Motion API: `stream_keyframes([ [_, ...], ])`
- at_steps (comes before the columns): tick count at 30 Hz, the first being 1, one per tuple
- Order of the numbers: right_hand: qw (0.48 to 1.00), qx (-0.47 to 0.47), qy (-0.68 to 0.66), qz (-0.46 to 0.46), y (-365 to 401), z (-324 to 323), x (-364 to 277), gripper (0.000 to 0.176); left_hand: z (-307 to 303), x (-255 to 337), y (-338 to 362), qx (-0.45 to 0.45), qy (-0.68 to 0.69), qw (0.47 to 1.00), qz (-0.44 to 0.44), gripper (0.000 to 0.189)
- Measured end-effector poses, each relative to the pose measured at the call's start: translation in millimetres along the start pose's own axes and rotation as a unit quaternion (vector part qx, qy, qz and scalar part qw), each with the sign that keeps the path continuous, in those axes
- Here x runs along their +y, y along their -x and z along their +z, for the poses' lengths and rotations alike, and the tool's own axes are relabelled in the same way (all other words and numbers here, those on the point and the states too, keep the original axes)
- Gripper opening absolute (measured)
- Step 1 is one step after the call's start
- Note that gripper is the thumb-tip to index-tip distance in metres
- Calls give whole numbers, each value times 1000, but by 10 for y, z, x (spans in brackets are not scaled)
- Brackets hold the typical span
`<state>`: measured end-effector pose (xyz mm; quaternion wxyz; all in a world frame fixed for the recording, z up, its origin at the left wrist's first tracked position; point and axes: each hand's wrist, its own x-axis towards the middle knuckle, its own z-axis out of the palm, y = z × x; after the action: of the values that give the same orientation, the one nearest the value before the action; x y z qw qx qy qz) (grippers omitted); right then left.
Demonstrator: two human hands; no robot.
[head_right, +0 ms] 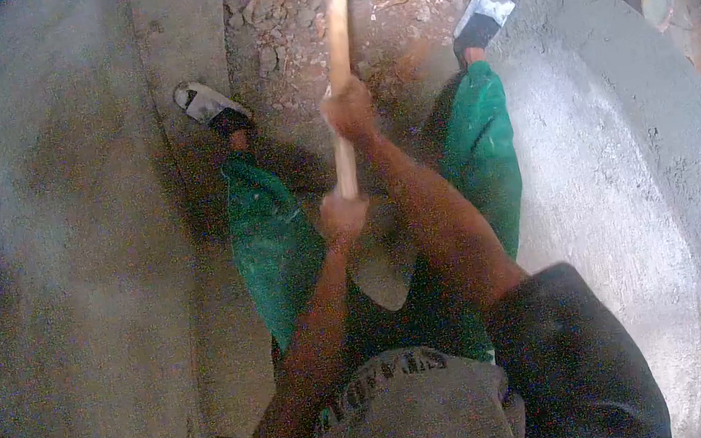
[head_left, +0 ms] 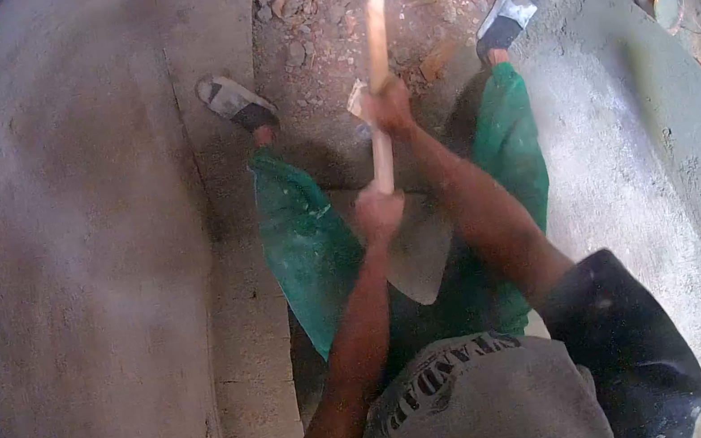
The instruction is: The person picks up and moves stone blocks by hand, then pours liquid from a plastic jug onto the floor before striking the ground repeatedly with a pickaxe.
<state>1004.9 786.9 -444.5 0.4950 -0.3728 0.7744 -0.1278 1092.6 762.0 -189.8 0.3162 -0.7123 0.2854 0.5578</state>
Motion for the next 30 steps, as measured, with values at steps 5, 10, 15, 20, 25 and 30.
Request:
stream_keyframes([
  [5, 979, -74, 106, 157, 559, -140, -672, 21, 408, -575, 117, -62, -34, 997, 42, 46],
  [10, 950, -49, -26, 306, 1693, -680, -1032, 43, 1132, -1599, 858, -130, -166, 971, 116, 42],
  [15, 912, 30, -148, 382, 1082, -1572, -1372, 25, 1068, -1040, 568, -76, -145, 972, 167, 37],
  [20, 940, 66, -296, 155, 35, -1334, 272, 7, 737, 298, 101, -9, -38, 994, 106, 27],
  [25, 886, -10, -223, 407, 1005, -1528, -74, 8, 1270, -420, 383, -81, -70, 987, 120, 25],
  [30, 871, 27, -233, 431, 1382, -1727, -470, 21, 985, -358, 1089, -81, -83, 990, 79, 22],
])
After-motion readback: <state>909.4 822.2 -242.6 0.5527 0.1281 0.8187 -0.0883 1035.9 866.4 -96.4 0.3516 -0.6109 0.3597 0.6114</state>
